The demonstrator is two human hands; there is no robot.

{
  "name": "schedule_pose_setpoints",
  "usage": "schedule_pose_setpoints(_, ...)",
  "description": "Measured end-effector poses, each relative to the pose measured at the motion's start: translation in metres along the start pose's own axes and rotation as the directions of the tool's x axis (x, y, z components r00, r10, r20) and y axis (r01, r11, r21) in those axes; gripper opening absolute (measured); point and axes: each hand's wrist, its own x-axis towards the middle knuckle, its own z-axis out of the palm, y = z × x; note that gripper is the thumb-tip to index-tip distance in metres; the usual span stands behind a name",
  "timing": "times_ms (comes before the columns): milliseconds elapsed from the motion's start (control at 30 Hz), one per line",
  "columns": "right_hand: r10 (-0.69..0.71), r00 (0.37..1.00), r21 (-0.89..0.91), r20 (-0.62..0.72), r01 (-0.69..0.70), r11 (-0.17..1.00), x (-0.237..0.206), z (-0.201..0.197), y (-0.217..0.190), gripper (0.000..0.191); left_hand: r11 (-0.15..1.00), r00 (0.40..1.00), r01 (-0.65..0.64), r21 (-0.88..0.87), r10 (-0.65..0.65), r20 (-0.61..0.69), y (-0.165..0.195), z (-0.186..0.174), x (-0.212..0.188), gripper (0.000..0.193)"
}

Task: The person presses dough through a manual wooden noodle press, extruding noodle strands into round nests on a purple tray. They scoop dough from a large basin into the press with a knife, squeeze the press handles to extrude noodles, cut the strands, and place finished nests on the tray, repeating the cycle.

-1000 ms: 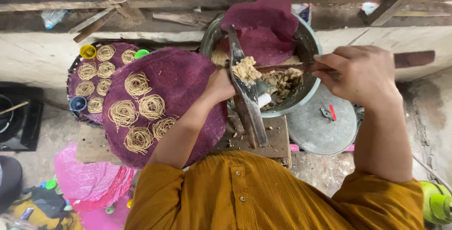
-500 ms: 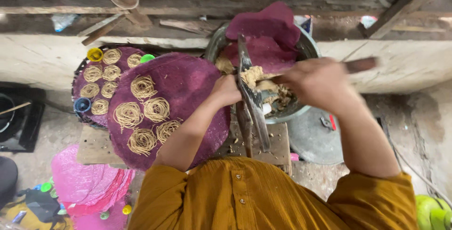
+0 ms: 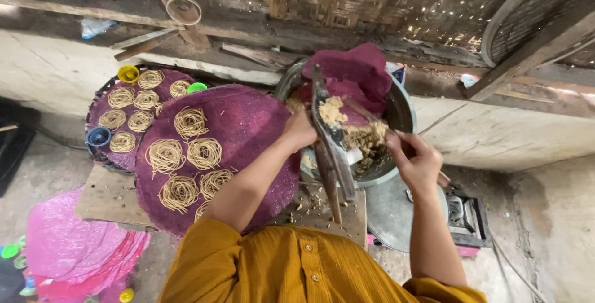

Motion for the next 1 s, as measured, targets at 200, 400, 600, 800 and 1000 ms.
schedule_pose_setpoints(200, -0.309, 0.950, -0.231, -0.036, 0.293, 0.928, -0.022, 0.034, 0.010, 0.025, 0.996, 0.996, -0.087, 0.026, 0.088, -0.014, 0.003, 0.008, 0.004, 0.035)
schedule_pose_setpoints(400, 0.008, 0.973, 0.407, 0.231, -0.104, 0.907, -0.012, 0.025, 0.019, 0.032, 0.989, 0.996, -0.085, -0.122, 0.087, 0.009, -0.001, -0.003, 0.004, 0.036)
schedule_pose_setpoints(600, -0.106, 0.994, -0.118, 0.032, 0.109, 0.987, -0.012, 0.041, 0.015, 0.028, 0.985, 0.990, -0.013, -0.170, 0.037, 0.138, 0.018, 0.000, -0.006, 0.029)
schedule_pose_setpoints(800, 0.062, 0.901, 0.193, 0.430, -0.159, 0.968, -0.023, 0.006, 0.025, 0.027, 0.938, 0.999, 0.013, -0.347, 0.005, 0.053, 0.008, -0.028, -0.009, 0.049)
schedule_pose_setpoints(1000, 0.370, 0.899, -0.307, 0.232, -0.294, 0.905, -0.017, -0.019, 0.034, 0.028, 0.642, 0.905, -0.177, -0.746, 0.404, 0.133, -0.016, -0.085, -0.014, 0.035)
